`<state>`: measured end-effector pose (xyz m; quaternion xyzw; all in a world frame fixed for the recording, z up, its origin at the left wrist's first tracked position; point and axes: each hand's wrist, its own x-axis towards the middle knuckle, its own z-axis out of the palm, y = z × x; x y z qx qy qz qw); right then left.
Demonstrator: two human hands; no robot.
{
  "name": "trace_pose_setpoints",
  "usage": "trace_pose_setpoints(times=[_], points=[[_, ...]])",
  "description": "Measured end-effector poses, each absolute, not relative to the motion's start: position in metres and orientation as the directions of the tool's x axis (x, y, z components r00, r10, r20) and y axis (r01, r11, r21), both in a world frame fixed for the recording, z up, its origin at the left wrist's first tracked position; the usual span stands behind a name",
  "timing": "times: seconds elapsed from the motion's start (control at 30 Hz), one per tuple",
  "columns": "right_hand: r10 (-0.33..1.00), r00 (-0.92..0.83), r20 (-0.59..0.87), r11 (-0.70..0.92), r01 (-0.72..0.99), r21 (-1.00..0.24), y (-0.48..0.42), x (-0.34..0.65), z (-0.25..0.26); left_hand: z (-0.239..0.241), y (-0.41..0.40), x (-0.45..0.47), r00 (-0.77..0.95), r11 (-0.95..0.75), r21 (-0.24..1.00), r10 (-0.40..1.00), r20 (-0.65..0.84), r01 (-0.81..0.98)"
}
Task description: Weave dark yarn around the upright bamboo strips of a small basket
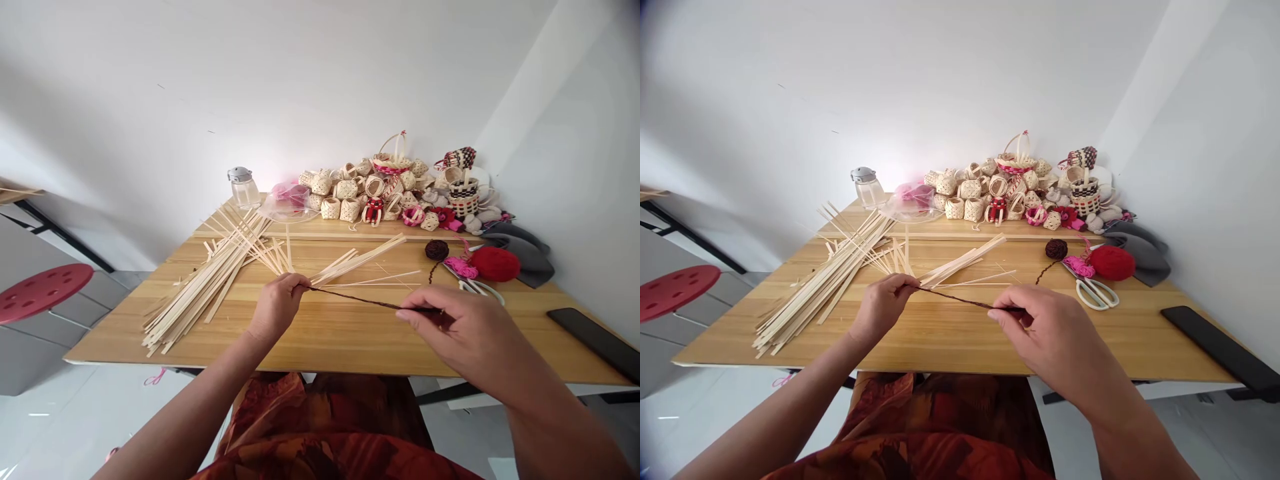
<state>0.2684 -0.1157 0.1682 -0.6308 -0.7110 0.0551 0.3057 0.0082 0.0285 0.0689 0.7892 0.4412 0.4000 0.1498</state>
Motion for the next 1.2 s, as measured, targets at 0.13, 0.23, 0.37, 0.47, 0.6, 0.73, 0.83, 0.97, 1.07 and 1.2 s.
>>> trace_pose_setpoints(times=[0.13, 0.23, 0.37, 0.47, 0.6, 0.73, 0.83, 0.97, 1.07, 1.2], points=[[0.852, 0.051, 0.521, 0.222, 0.865, -0.449, -0.114, 0.27, 0.176, 0.067, 0.032, 0.007, 0.31, -0.572, 0.582, 0.813, 0.492, 0.577], [0.813, 0.114, 0.571, 0.209, 0.859, -0.468, -0.104, 0.272, 0.174, 0.066, 0.034, 0.005, 0.324, -0.554, 0.629, 0.831, 0.451, 0.545], [0.808, 0.178, 0.561, 0.17, 0.843, -0.511, -0.094, 0.274, 0.163, 0.065, 0.038, 0.001, 0.251, -0.408, 0.798, 0.911, 0.326, 0.444], [0.817, 0.184, 0.547, 0.169, 0.831, -0.531, -0.093, 0.27, 0.158, 0.066, 0.042, -0.001, 0.185, -0.269, 0.92, 0.957, 0.222, 0.286], [0.877, 0.134, 0.461, 0.155, 0.83, -0.536, -0.09, 0.267, 0.153, 0.072, 0.044, -0.001, 0.1, -0.174, 0.98, 0.981, 0.164, 0.099], [0.946, 0.059, 0.32, 0.129, 0.834, -0.536, -0.083, 0.269, 0.147, 0.075, 0.044, 0.0, 0.048, -0.171, 0.984, 0.985, 0.168, 0.059], [0.967, 0.019, 0.254, 0.123, 0.837, -0.533, -0.081, 0.27, 0.146, 0.075, 0.043, 0.001, 0.014, -0.168, 0.982, 0.986, 0.168, 0.081], [0.974, 0.003, 0.226, 0.122, 0.834, -0.539, -0.083, 0.269, 0.15, 0.08, 0.041, 0.003, -0.022, -0.148, 0.984, 0.988, 0.151, 0.097], [0.985, -0.087, 0.149, 0.15, 0.854, -0.498, -0.085, 0.269, 0.152, 0.083, 0.039, 0.004, -0.042, -0.14, 0.987, 0.989, 0.144, 0.08], [0.972, -0.23, 0.04, 0.22, 0.845, -0.488, -0.081, 0.267, 0.145, 0.081, 0.038, 0.006, -0.031, -0.135, 0.989, 0.99, 0.138, 0.066]])
